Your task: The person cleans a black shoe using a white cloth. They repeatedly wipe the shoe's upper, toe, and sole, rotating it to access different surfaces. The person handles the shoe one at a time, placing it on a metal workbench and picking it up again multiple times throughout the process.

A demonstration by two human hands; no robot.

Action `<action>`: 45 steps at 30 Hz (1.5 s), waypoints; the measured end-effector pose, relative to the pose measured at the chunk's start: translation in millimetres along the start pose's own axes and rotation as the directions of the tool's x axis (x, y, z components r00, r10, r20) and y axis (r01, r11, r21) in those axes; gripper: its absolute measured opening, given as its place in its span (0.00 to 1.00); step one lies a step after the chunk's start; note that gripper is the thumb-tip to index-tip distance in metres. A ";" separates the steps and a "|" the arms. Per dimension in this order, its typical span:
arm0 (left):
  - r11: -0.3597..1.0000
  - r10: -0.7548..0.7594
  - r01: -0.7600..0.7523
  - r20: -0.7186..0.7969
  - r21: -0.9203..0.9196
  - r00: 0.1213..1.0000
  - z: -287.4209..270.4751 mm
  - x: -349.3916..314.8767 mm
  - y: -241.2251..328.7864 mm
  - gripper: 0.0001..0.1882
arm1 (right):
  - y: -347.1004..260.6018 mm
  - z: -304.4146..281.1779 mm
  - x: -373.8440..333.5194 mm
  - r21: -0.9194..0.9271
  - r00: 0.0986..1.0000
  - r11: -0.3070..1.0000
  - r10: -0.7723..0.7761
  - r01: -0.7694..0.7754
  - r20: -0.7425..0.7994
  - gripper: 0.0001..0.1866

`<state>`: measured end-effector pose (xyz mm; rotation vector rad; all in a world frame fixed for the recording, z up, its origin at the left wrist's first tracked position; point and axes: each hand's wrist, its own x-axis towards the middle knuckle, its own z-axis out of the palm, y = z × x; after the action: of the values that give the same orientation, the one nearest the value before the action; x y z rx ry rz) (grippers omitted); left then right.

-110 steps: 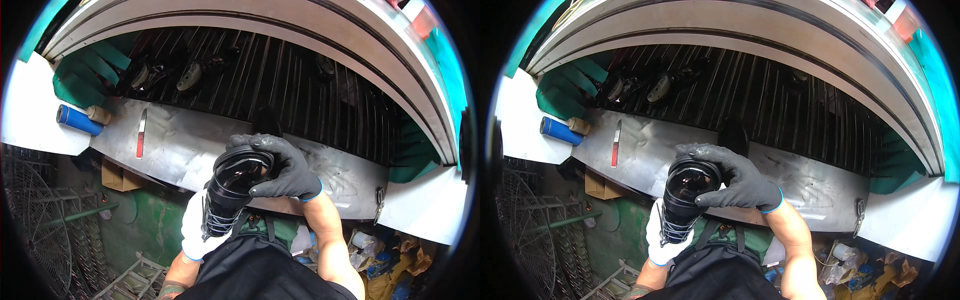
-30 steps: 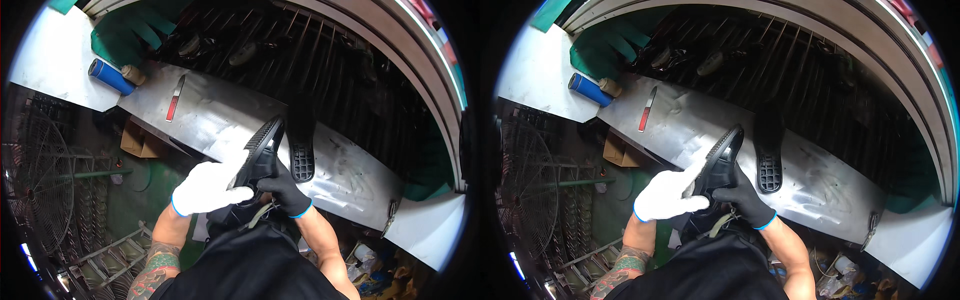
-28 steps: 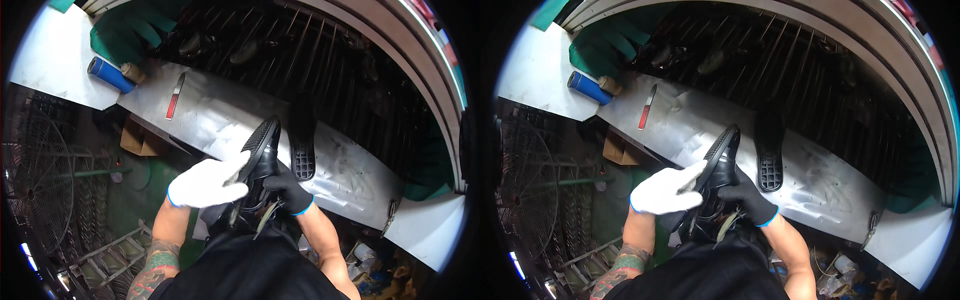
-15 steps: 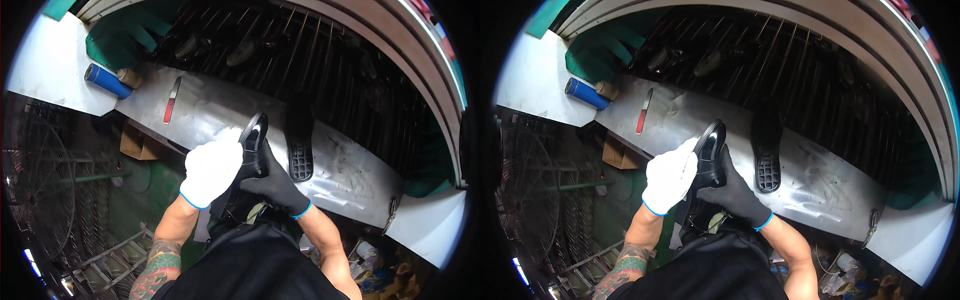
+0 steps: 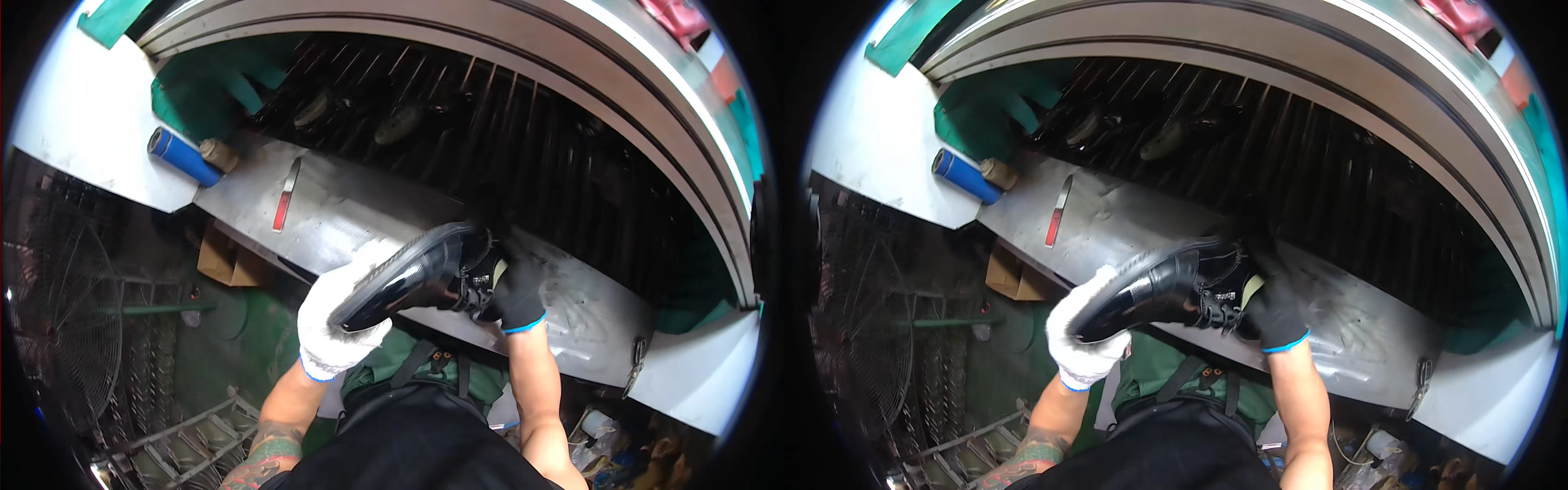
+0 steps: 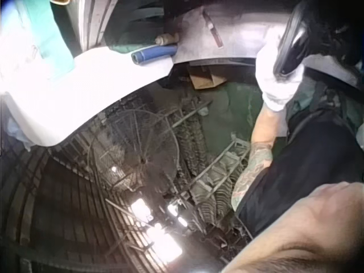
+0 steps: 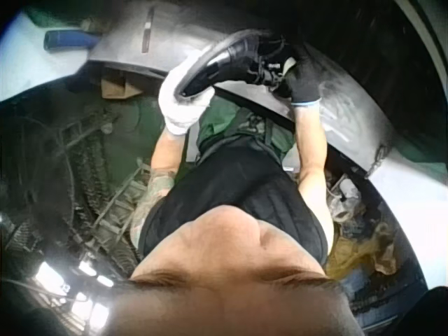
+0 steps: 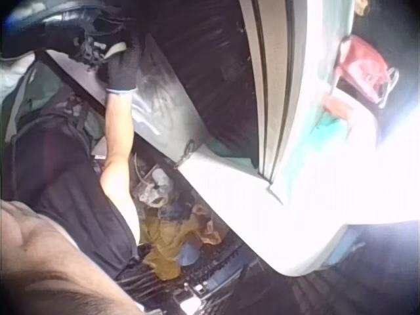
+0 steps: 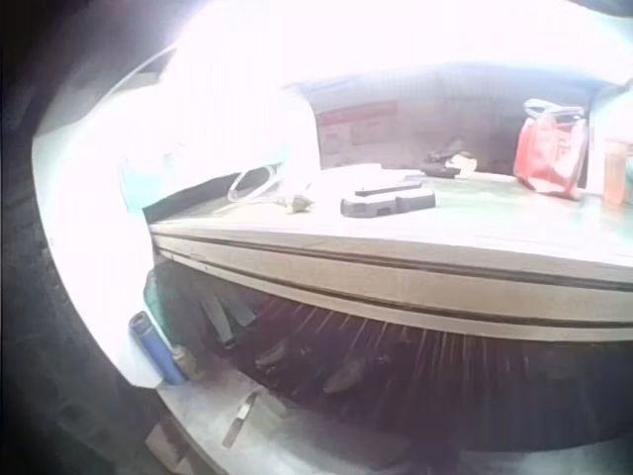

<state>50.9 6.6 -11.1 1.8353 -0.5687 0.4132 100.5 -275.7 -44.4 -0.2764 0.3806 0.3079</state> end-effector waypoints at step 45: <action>0.927 0.053 -0.001 0.129 -0.374 0.990 16.9 67.2 24.6 0.40 | 23.0 70.3 -37.7 -0.437 0.435 -0.019 -0.054 0.899 0.899 0.36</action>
<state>92.2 -28.1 38.8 1.4956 -0.7157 0.1805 81.7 -241.2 28.8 -1.5452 -0.8544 -0.2928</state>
